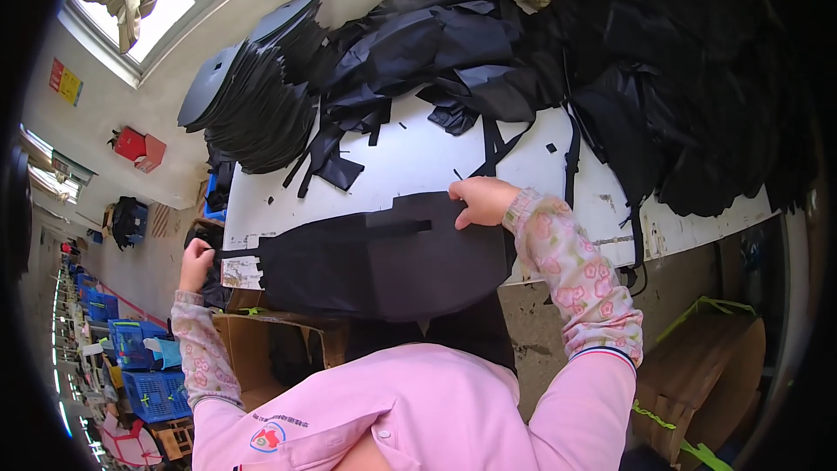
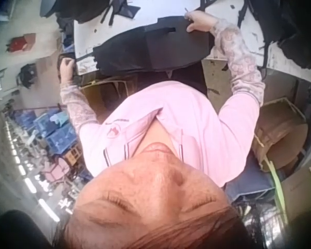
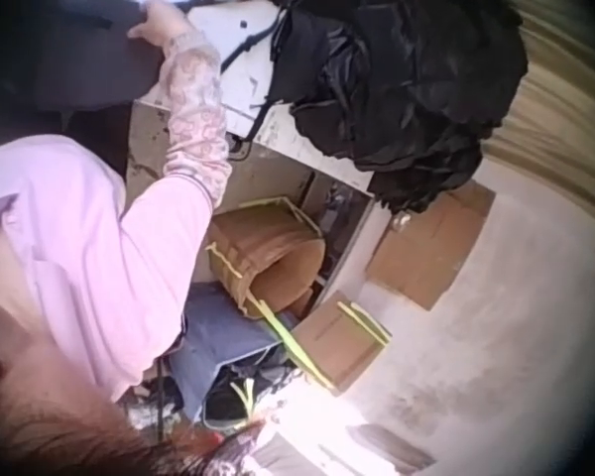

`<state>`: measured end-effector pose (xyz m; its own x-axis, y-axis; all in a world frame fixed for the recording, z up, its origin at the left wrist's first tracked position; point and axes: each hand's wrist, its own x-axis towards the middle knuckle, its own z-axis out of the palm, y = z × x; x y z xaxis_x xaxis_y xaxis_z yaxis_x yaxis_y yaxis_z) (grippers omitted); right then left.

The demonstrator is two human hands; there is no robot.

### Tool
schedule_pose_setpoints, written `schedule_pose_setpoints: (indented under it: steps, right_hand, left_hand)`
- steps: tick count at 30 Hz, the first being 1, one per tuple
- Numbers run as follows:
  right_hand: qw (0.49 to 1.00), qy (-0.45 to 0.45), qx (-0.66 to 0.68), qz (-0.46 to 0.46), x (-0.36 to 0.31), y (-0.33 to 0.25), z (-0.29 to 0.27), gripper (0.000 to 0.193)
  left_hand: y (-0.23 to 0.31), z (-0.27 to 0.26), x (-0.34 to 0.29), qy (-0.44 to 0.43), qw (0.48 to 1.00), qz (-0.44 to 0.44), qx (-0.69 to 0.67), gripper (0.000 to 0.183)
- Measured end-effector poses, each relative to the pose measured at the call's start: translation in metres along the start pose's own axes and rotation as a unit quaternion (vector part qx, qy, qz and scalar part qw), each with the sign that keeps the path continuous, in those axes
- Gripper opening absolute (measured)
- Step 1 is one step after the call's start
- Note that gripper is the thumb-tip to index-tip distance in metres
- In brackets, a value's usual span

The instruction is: The recorder is inspecting and organizing black garment pieces, likely backpack components, at a workstation.

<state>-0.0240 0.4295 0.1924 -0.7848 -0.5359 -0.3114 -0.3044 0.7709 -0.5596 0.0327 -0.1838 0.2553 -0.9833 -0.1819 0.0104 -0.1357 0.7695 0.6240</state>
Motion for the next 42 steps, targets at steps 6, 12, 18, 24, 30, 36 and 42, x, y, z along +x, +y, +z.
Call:
schedule_pose_setpoints:
  steps: [6, 12, 18, 24, 30, 36, 42]
  right_hand:
    - [0.989, 0.114, -0.089, -0.017, -0.027, -0.036, -0.002, 0.050]
    - [0.967, 0.213, -0.122, -0.064, -0.040, -0.065, 0.005, 0.046]
    - [0.953, 0.254, -0.153, -0.056, -0.051, -0.072, 0.010, 0.040]
    - [0.934, 0.289, -0.204, -0.049, -0.057, -0.083, 0.017, 0.036]
    - [0.929, 0.297, -0.221, -0.011, -0.056, -0.092, 0.028, 0.032]
    - [0.945, 0.254, -0.203, 0.046, -0.048, -0.079, 0.025, 0.032]
    - [0.942, 0.316, -0.100, 0.049, -0.018, 0.000, -0.003, 0.037]
  left_hand:
    - [0.185, 0.137, 0.019, -0.233, 0.921, 0.311, -0.031, 0.047]
    - [0.269, 0.237, 0.035, -0.535, 0.788, 0.302, -0.041, 0.056]
    - [0.279, 0.247, 0.026, -0.603, 0.755, 0.247, -0.075, 0.056]
    - [0.279, 0.242, 0.023, -0.598, 0.768, 0.215, -0.081, 0.061]
    - [0.275, 0.249, 0.024, -0.603, 0.738, 0.288, -0.095, 0.073]
    - [0.285, 0.240, 0.013, -0.385, 0.868, 0.310, -0.037, 0.078]
    - [0.235, 0.254, -0.064, -0.262, 0.772, 0.561, 0.145, 0.086]
